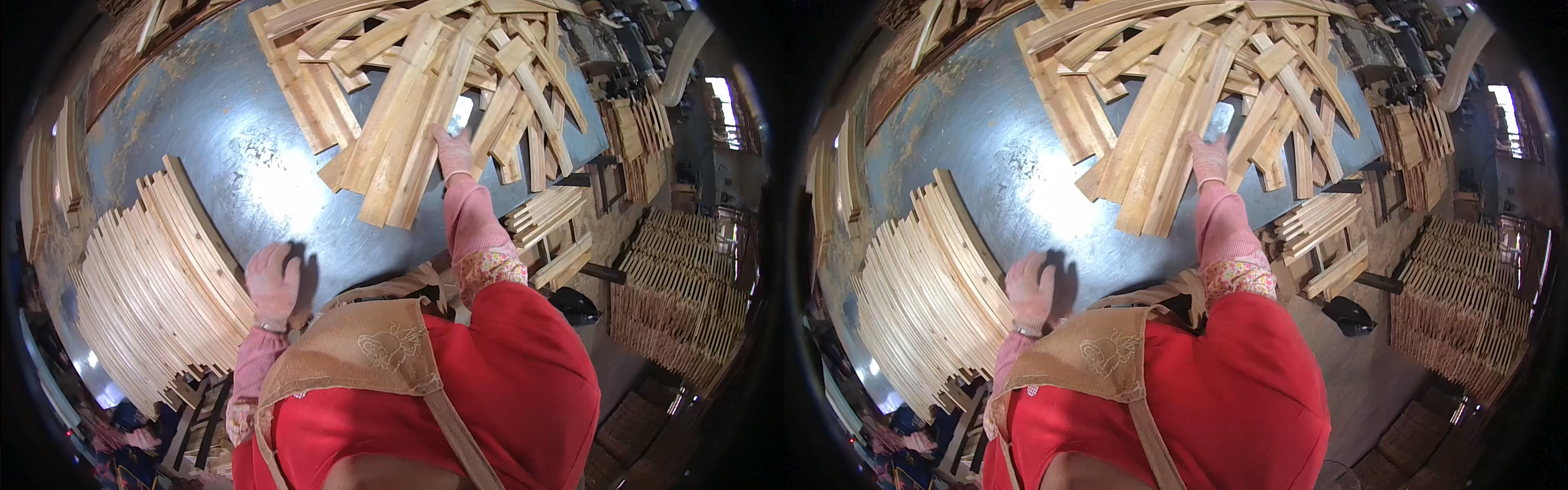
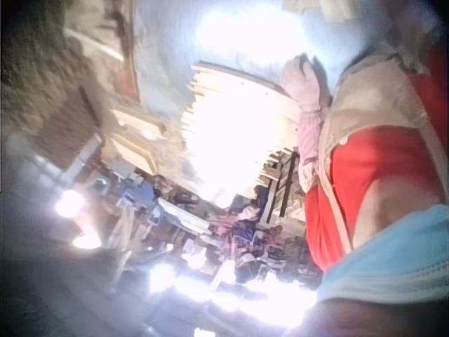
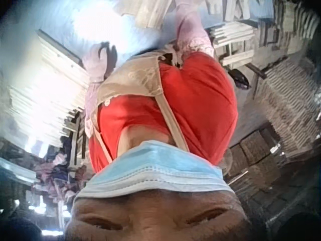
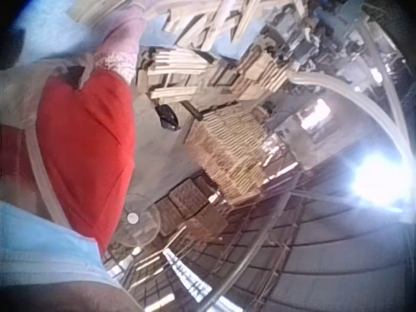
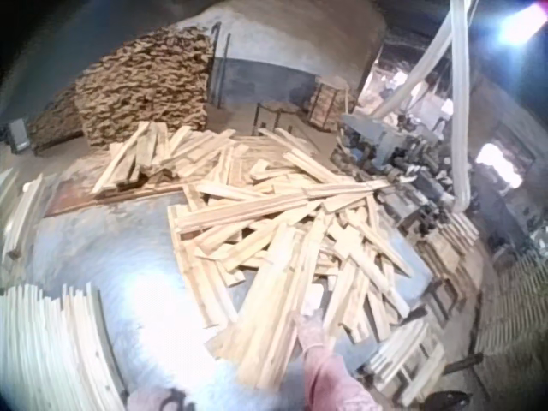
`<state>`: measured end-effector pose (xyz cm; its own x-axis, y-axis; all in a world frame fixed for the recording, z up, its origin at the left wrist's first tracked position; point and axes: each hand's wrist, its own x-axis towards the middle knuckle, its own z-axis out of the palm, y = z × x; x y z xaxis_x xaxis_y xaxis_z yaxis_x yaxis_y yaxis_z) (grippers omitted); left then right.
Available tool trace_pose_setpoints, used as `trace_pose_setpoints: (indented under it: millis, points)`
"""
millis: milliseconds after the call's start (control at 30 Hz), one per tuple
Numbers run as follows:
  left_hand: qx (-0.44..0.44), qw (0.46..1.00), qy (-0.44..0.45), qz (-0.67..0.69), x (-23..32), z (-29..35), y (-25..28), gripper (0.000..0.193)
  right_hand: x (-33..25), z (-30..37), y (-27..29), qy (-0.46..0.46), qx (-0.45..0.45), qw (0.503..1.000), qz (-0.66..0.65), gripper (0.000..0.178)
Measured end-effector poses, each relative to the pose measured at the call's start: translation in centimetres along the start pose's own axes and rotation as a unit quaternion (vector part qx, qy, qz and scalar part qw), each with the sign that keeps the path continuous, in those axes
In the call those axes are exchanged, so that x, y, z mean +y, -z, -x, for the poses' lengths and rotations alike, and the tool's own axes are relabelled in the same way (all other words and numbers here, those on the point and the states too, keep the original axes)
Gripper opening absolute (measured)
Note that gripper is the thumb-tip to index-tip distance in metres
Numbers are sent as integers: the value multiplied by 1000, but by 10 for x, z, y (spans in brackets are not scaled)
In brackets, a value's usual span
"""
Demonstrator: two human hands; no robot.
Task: The person sorts thin wooden strips on a metal table, picking them up from a pile and arranging them into neat stacks. The person wears pink gloves and a red shirt while handling the wood pieces.
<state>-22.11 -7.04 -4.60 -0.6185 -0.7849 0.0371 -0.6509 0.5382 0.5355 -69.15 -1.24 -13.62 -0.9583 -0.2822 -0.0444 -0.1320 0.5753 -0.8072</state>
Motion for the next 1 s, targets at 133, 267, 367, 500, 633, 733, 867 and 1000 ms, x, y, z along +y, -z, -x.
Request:
trace_pose_setpoints:
  millis: [133, 267, 367, 500, 633, 733, 867, 1000]
  points:
    - [-24, 990, 58, 130, 59, -75, -44, 43, -46, 53, -1, -104, -191, 938, -269, 45]
    - [-119, 927, 200, 293, 62, -115, -58, 59, -8, 142, -51, 82, -325, 919, -209, 44]
    - [-23, 949, 289, 127, 35, -102, -21, 54, -36, 111, -39, 56, -162, 976, -134, 48]
    - [-53, 901, 331, -277, -8, -60, 21, 48, -21, 36, -36, -72, -203, 975, -60, 44]
    - [86, 922, 293, -239, -41, -24, 24, 69, -62, 67, -33, -108, -228, 945, -206, 47]
    - [59, 990, 122, 33, -9, -36, 17, 93, -89, 155, -28, -101, -226, 947, -206, 52]
    - [-157, 945, 170, 231, 69, -74, 10, 90, -93, 218, -34, 104, -429, 882, -165, 63]
    - [-205, 589, 340, 704, 0, -62, -4, 62, -110, 112, -70, 110, -129, 984, 51, 94]
